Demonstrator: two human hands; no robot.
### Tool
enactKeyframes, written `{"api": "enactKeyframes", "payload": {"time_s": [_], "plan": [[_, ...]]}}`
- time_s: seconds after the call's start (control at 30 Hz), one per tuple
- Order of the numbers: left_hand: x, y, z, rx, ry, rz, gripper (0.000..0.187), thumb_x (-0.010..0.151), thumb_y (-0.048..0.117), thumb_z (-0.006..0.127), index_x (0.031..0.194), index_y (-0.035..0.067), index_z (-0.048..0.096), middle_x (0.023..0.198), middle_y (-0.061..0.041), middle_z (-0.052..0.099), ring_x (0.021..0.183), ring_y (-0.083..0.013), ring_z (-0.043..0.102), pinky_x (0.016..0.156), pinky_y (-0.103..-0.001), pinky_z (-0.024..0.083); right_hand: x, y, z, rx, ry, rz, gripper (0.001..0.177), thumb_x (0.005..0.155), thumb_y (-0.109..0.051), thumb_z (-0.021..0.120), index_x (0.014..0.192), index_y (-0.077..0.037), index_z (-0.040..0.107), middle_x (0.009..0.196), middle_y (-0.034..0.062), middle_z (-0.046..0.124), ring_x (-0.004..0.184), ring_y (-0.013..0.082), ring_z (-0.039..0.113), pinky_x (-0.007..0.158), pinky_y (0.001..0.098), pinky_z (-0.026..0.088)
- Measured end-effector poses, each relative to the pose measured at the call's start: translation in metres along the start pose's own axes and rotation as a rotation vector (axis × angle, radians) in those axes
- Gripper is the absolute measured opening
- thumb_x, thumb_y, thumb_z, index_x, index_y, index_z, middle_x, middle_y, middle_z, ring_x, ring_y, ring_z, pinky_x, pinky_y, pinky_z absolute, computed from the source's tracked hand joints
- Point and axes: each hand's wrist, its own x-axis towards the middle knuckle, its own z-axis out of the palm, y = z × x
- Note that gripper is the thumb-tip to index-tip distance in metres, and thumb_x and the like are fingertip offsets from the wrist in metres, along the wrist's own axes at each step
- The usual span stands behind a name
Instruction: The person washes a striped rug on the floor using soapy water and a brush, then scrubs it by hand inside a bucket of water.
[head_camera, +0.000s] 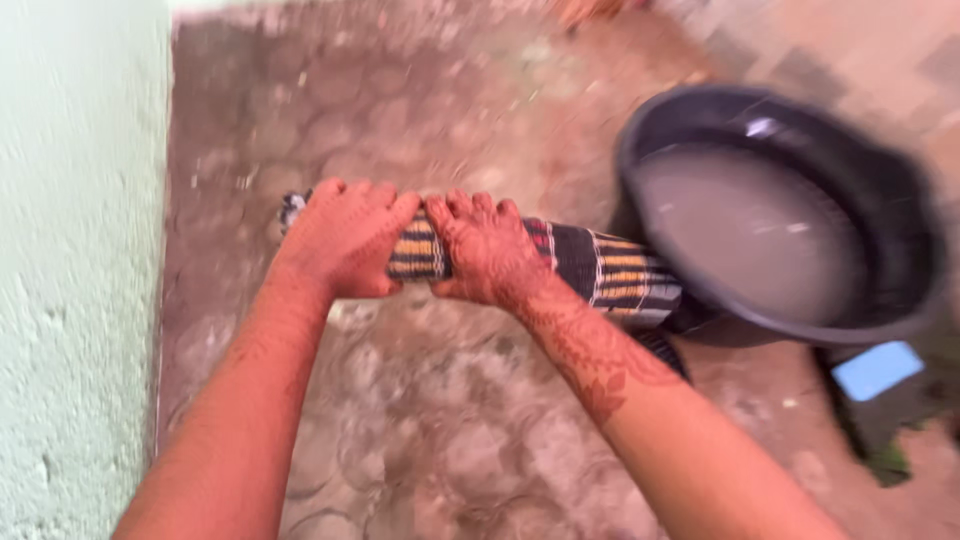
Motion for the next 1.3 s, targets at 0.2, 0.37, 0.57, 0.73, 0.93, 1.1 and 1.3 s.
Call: {"api": "enactKeyframes", "payload": {"time_s": [0.2,0.37,0.57,0.73,0.93,1.1,1.3], "plan": [[0.075,0.036,-0.129,0.196,0.002,0.153,0.058,0.050,0.033,0.088,0.100,0.017,0.062,0.094,-0.004,0.068,0.097,-0.0284,0.066,0.079,-0.045,0.047,-0.034,0.032,-0.115,0.227,0.232,-0.009,0.097,0.059,-0.034,0.091,0.140,-0.009,0.043,0.129,0.0168,0.057,0.122,0.0395,0.054,0.098,0.0497,0.046],[0.122,0.064,-0.203,0.283,-0.154,0.206,0.052,0.051,0.033,0.088,0.095,0.017,0.066,0.086,-0.005,0.072,0.089,-0.0287,0.070,0.075,-0.044,0.052,-0.051,0.058,-0.166,0.552,0.274,-0.101,0.084,0.063,-0.030,0.089,0.135,-0.010,0.049,0.123,0.0128,0.064,0.119,0.0286,0.063,0.102,0.0391,0.050],[0.173,0.108,-0.274,0.336,-0.256,0.155,0.055,0.046,0.033,0.091,0.097,0.024,0.071,0.089,-0.002,0.075,0.091,-0.0284,0.071,0.083,-0.044,0.054,-0.065,0.097,-0.229,0.723,0.209,-0.082,0.080,0.063,-0.030,0.087,0.133,-0.011,0.052,0.119,0.0058,0.070,0.112,0.0180,0.068,0.098,0.0340,0.053],[0.228,0.140,-0.291,0.336,-0.293,0.114,0.061,0.046,0.037,0.093,0.101,0.023,0.070,0.094,-0.002,0.075,0.095,-0.0287,0.071,0.084,-0.045,0.055,-0.072,0.158,-0.259,0.824,0.255,-0.255,0.082,0.066,-0.030,0.086,0.138,-0.012,0.050,0.120,0.0058,0.069,0.111,0.0176,0.066,0.098,0.0340,0.053],[0.287,0.173,-0.222,0.112,-0.182,0.021,0.070,0.048,0.046,0.093,0.106,0.017,0.067,0.101,-0.009,0.073,0.100,-0.0321,0.070,0.086,-0.048,0.055,-0.082,0.269,-0.263,0.291,0.179,-0.221,0.079,0.065,-0.043,0.092,0.127,-0.012,0.056,0.122,0.0134,0.069,0.120,0.0307,0.064,0.103,0.0406,0.051],[0.332,0.213,-0.109,0.104,-0.173,0.104,0.073,0.052,0.044,0.090,0.111,0.012,0.062,0.111,-0.008,0.070,0.110,-0.0288,0.065,0.094,-0.048,0.048,-0.110,0.327,-0.188,0.292,0.222,-0.120,0.102,0.060,-0.040,0.091,0.144,-0.008,0.042,0.130,0.0183,0.060,0.123,0.0381,0.056,0.103,0.0457,0.046],[0.345,0.229,0.019,0.126,-0.349,0.221,0.094,0.052,0.047,0.094,0.130,0.010,0.058,0.126,-0.007,0.060,0.124,-0.0287,0.054,0.099,-0.054,0.044,-0.158,0.358,-0.094,0.102,-0.115,0.290,0.109,0.078,-0.040,0.083,0.160,-0.015,0.018,0.136,0.0155,0.054,0.122,0.0391,0.056,0.101,0.0486,0.049]]}}
